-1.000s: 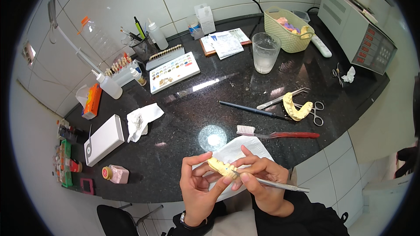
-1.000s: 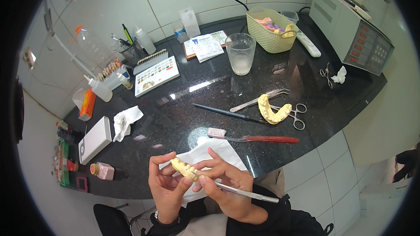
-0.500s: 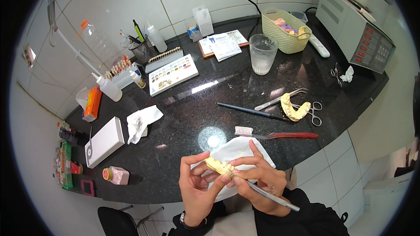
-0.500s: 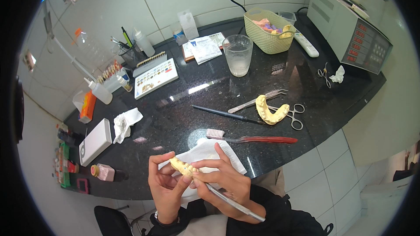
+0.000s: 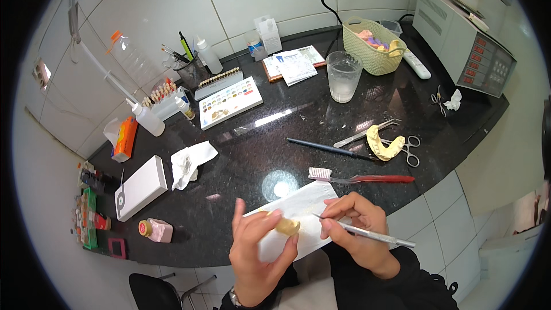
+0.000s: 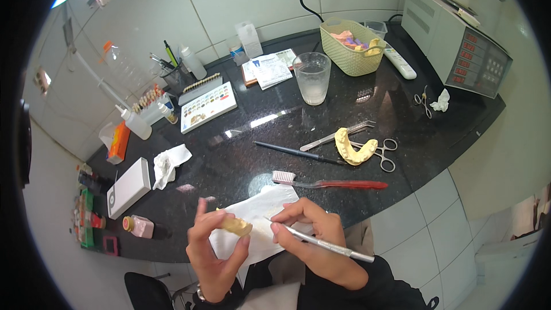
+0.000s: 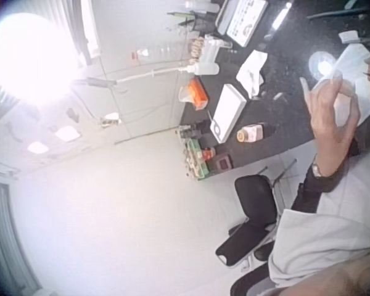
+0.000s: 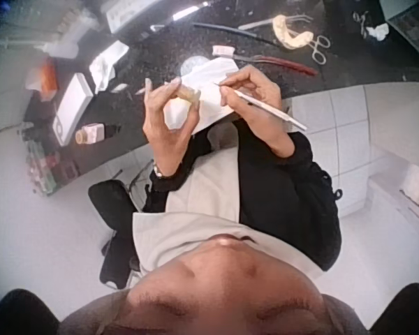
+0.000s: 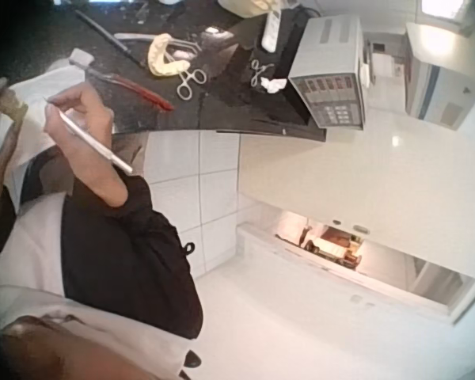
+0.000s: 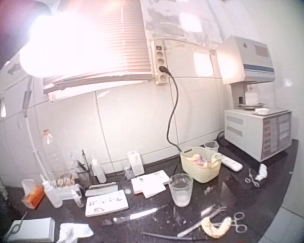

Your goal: The person uses a small tool to scrape and shape a plaster dental mold, then places the mold into a plastic container.

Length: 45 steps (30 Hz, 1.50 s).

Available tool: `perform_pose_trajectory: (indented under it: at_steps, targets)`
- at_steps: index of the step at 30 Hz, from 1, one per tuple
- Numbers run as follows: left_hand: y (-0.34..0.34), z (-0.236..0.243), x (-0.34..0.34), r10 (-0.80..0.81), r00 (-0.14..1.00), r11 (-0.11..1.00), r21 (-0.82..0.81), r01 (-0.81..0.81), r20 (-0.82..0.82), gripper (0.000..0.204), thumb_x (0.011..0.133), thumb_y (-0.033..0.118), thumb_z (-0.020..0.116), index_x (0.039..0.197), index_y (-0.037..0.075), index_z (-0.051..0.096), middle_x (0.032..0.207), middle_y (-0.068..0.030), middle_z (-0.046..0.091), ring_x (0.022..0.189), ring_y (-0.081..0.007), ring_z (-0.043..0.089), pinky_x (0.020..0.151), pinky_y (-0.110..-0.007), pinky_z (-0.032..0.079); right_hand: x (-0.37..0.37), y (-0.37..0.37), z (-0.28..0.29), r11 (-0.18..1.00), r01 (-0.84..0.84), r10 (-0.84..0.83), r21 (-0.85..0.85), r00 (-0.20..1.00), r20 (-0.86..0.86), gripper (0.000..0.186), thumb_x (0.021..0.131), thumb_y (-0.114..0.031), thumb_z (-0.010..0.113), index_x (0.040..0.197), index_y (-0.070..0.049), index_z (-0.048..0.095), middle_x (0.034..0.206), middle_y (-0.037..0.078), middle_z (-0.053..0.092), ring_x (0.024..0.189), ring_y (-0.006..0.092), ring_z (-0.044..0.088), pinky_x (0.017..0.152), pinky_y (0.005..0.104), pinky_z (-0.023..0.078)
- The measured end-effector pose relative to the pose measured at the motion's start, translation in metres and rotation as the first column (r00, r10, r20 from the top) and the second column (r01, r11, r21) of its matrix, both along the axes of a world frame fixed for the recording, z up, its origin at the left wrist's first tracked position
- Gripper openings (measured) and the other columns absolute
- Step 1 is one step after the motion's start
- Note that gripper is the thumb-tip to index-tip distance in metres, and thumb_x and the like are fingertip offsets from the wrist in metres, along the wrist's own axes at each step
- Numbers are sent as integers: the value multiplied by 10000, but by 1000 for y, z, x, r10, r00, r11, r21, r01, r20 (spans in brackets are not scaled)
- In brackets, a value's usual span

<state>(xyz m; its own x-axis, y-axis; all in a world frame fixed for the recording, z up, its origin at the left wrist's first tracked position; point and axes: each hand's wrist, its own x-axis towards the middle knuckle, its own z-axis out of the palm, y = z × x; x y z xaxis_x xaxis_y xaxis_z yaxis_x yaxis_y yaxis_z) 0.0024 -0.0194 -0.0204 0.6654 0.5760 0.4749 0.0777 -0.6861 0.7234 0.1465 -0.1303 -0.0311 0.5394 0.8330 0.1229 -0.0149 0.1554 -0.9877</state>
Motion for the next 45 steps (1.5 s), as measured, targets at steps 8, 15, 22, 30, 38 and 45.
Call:
perform_pose_trajectory:
  at_steps: [8,15,22,30,38,45]
  targets:
    - [8,26,2,81,937,944,328,37,-340,538,620,14,738,1134,133,633,891,-18,639,942,-192,580,1103,-576,120,0,-4,-2,999,35,-37,-40,998,-52,142,822,-11,653,951,32,611,818,80,654,740,98,619,693,214,477]
    - [16,19,-13,126,975,951,301,-67,-181,523,662,52,725,1166,130,609,897,-7,628,949,-170,576,1099,-571,123,13,-11,-5,998,59,-54,-15,976,213,259,882,-156,615,1094,-11,644,857,97,675,751,113,608,660,241,475]
    - [9,1,-31,189,941,774,-632,33,281,573,735,86,555,1273,-39,403,1016,-123,573,916,-163,580,970,-400,453,16,-21,5,994,104,-104,16,951,292,300,953,-236,503,1081,10,617,832,106,668,744,179,626,658,278,489]
    - [17,-6,-34,175,963,661,-749,42,207,572,749,117,546,1280,-40,403,959,-104,580,934,-150,578,962,-390,461,12,-12,1,968,236,-111,-86,708,697,98,739,9,691,824,-19,650,762,90,632,696,233,561,625,306,439]
    - [8,-5,-40,164,926,770,-630,96,341,546,789,65,595,1293,-19,402,1079,-119,576,1070,-179,538,995,-319,364,17,-23,-24,947,236,-289,218,922,259,692,880,-649,355,1040,20,425,826,101,556,706,117,527,604,271,425]
    - [2,-4,-30,141,930,769,-629,113,340,565,785,37,628,1298,-21,397,1077,-107,577,1070,-174,535,1008,-332,350,25,-26,-2,938,329,-319,112,943,-99,113,873,-80,608,858,29,580,775,80,595,635,70,529,517,191,423]
